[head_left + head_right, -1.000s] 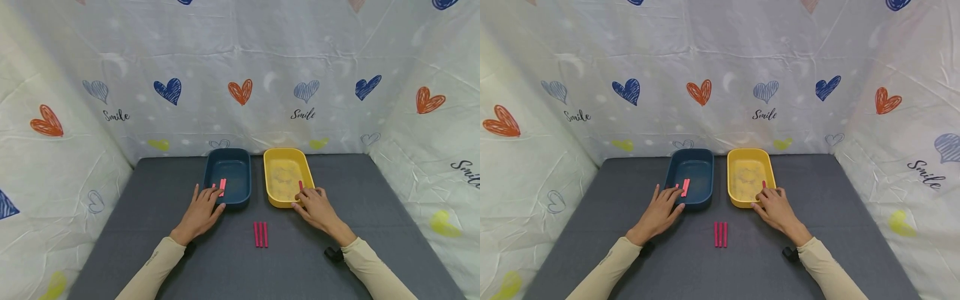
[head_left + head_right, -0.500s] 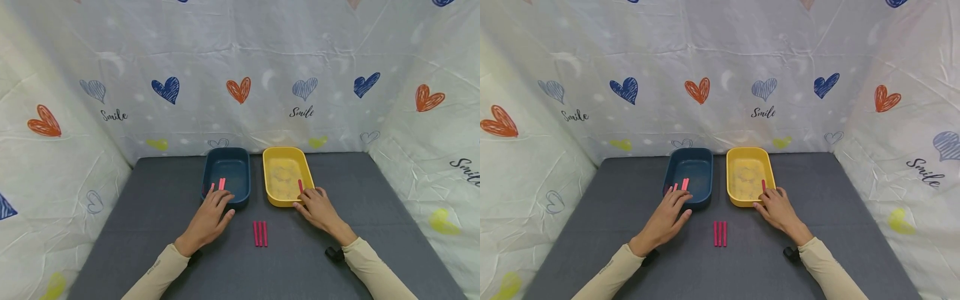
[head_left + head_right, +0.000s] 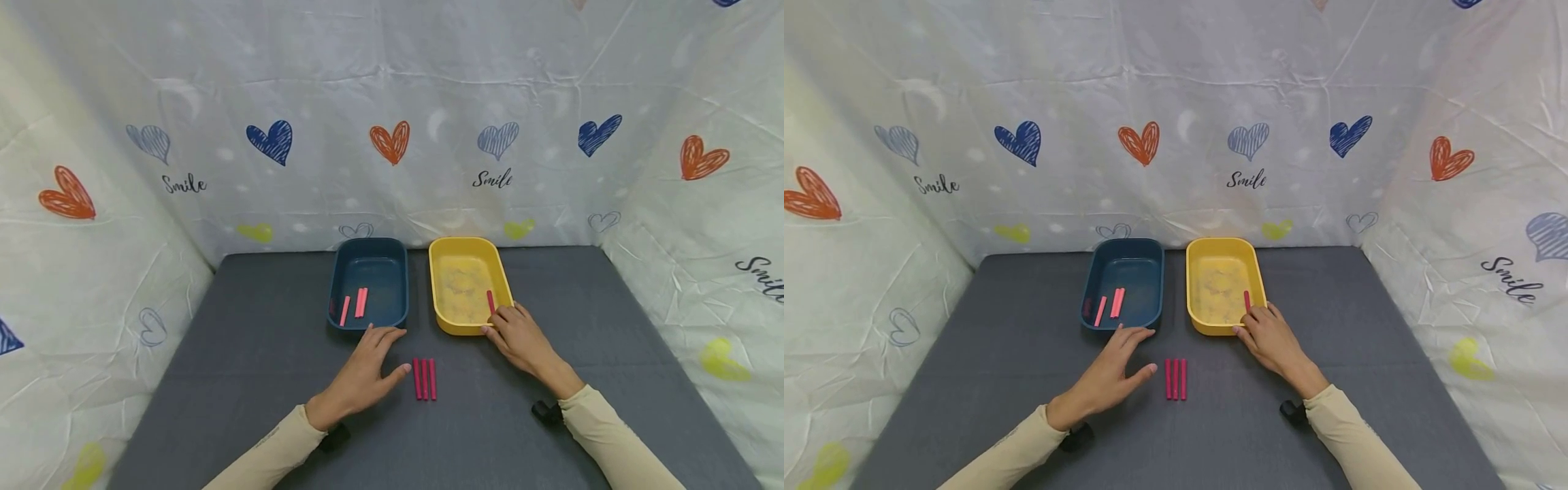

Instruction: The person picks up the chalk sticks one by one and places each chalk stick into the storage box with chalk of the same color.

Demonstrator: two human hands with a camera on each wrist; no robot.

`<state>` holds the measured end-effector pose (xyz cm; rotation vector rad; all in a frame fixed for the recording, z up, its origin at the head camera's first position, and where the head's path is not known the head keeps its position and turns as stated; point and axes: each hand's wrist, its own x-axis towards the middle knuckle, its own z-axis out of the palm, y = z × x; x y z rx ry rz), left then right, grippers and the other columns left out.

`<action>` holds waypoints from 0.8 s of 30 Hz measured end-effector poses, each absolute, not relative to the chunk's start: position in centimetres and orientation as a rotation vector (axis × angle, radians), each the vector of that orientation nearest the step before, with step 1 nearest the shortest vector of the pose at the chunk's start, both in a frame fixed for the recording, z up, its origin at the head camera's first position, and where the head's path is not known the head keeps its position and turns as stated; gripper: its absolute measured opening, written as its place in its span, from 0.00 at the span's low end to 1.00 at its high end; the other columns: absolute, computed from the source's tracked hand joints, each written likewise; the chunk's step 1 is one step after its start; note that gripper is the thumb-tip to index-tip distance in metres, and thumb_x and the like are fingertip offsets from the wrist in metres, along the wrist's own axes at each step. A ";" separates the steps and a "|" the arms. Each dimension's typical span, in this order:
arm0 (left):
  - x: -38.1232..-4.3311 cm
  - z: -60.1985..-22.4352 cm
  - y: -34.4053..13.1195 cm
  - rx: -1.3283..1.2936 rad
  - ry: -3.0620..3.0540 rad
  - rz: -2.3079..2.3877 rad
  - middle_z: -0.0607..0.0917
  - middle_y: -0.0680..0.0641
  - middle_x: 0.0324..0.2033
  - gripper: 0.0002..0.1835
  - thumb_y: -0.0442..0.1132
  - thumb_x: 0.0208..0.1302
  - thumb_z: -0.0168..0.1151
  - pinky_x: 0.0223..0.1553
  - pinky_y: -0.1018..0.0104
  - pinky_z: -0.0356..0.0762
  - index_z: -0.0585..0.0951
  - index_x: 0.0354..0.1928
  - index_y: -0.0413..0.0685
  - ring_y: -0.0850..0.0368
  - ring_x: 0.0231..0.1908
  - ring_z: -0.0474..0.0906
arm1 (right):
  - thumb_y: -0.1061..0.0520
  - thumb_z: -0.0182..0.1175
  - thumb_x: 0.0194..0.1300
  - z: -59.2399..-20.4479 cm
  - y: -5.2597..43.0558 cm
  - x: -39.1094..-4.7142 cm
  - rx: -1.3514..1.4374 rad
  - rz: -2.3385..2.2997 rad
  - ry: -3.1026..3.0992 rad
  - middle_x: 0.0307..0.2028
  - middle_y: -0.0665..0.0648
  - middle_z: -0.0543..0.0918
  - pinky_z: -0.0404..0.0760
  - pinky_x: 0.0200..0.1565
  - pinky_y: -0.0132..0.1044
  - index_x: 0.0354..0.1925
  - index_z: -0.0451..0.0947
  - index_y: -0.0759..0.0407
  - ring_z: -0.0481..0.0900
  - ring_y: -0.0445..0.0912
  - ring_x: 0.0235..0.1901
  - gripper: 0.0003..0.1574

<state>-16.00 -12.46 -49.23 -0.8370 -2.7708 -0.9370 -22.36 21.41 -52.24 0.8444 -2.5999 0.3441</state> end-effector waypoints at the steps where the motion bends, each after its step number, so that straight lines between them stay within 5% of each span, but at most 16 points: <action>1: -15.9 -49.3 -12.3 -0.822 -2.802 -0.979 0.72 0.47 0.65 0.33 0.53 0.66 0.63 0.75 0.43 0.47 0.68 0.69 0.49 0.50 0.69 0.64 | 0.48 0.60 0.69 -52.2 21.4 -22.3 0.842 0.349 -2.607 0.32 0.53 0.76 0.71 0.59 0.58 0.32 0.77 0.53 0.75 0.50 0.37 0.11; 9: -15.8 -50.3 -11.3 -0.708 -2.967 -1.184 0.68 0.47 0.67 0.44 0.57 0.57 0.70 0.64 0.43 0.68 0.65 0.72 0.51 0.48 0.66 0.61 | 0.49 0.59 0.69 -52.2 21.3 -22.3 0.825 0.367 -2.634 0.32 0.54 0.76 0.69 0.62 0.61 0.32 0.77 0.53 0.77 0.52 0.39 0.12; 18: -15.9 -51.7 -10.8 -0.837 -3.044 -1.098 0.67 0.42 0.68 0.51 0.56 0.53 0.74 0.73 0.37 0.46 0.60 0.74 0.44 0.41 0.71 0.56 | 0.50 0.60 0.69 -52.0 21.3 -22.3 0.833 0.398 -2.626 0.33 0.53 0.76 0.68 0.62 0.65 0.31 0.76 0.53 0.76 0.52 0.38 0.11; 24: -15.8 -52.1 -10.5 -0.821 -3.113 -1.042 0.67 0.42 0.69 0.53 0.56 0.52 0.75 0.69 0.40 0.59 0.59 0.74 0.44 0.43 0.69 0.60 | 0.48 0.59 0.69 -52.2 21.4 -22.4 0.823 0.402 -2.647 0.32 0.53 0.75 0.67 0.63 0.66 0.31 0.75 0.53 0.76 0.52 0.38 0.12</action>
